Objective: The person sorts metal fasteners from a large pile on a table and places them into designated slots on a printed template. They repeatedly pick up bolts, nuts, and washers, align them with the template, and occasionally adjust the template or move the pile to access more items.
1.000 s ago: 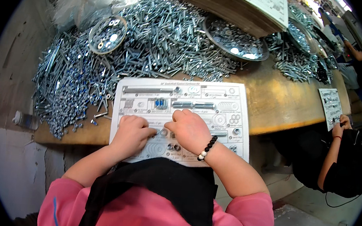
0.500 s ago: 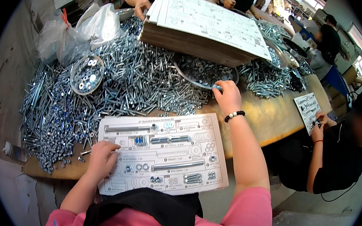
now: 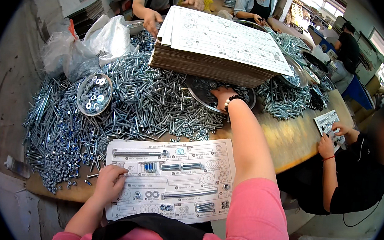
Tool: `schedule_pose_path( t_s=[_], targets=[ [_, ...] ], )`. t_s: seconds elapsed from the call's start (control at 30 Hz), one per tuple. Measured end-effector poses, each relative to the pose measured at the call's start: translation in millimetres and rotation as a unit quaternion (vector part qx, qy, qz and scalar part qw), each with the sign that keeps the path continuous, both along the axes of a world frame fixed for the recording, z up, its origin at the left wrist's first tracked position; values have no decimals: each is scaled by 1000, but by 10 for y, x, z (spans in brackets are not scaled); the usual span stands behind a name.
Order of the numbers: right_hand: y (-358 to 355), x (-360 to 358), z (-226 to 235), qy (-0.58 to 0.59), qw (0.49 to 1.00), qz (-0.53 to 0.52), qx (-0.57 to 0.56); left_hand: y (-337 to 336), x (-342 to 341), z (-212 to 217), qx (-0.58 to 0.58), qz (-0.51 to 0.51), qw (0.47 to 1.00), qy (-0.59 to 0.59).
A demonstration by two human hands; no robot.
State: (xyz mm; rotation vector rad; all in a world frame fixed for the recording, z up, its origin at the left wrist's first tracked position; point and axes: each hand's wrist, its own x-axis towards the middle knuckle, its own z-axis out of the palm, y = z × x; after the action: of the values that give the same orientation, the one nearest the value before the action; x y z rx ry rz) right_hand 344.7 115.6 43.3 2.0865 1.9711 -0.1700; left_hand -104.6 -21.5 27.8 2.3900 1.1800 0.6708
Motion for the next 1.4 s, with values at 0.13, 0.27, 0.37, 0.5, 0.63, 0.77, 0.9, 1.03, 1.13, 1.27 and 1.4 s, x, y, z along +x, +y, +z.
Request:
schedule_pose_path(
  t_s=[0.13, 0.27, 0.37, 0.5, 0.63, 0.77, 0.9, 1.03, 1.13, 1.27, 1.4],
  targets=[
    [60, -141, 104, -31, 999, 34, 22, 28, 1, -4, -8, -3, 1000, 1],
    [67, -144, 7, -69, 994, 74, 50, 50, 22, -4, -4, -6, 1000, -5],
    [105, -179, 7, -48, 996, 51, 46, 54, 20, -7, -5, -6, 1000, -7],
    [158, -355, 73, -50, 998, 8, 29, 44, -21, 15, -4, 2, 1000, -4],
    [197, -234, -103, -40, 992, 28, 112, 44, -52, 11, -10, 7, 1000, -6],
    [127, -193, -64, -35, 994, 63, 82, 34, -111, -12, -8, 11, 1000, -20],
    [120, -113, -120, -52, 993, 4, 107, 38, -131, 2, -2, 11, 1000, -26],
    [78, -14, -75, 10, 999, -27, 43, 31, -134, -8, -13, 17, 999, -26],
    [71, 60, -125, 39, 998, -27, 32, 33, -121, -41, -10, 12, 999, -29],
    [86, -188, 15, -22, 998, -61, 4, 18, -78, 16, -21, 6, 999, -24],
    [122, -199, -34, -64, 996, -60, 0, 35, -74, 100, 11, -2, 1000, -21]
  ],
)
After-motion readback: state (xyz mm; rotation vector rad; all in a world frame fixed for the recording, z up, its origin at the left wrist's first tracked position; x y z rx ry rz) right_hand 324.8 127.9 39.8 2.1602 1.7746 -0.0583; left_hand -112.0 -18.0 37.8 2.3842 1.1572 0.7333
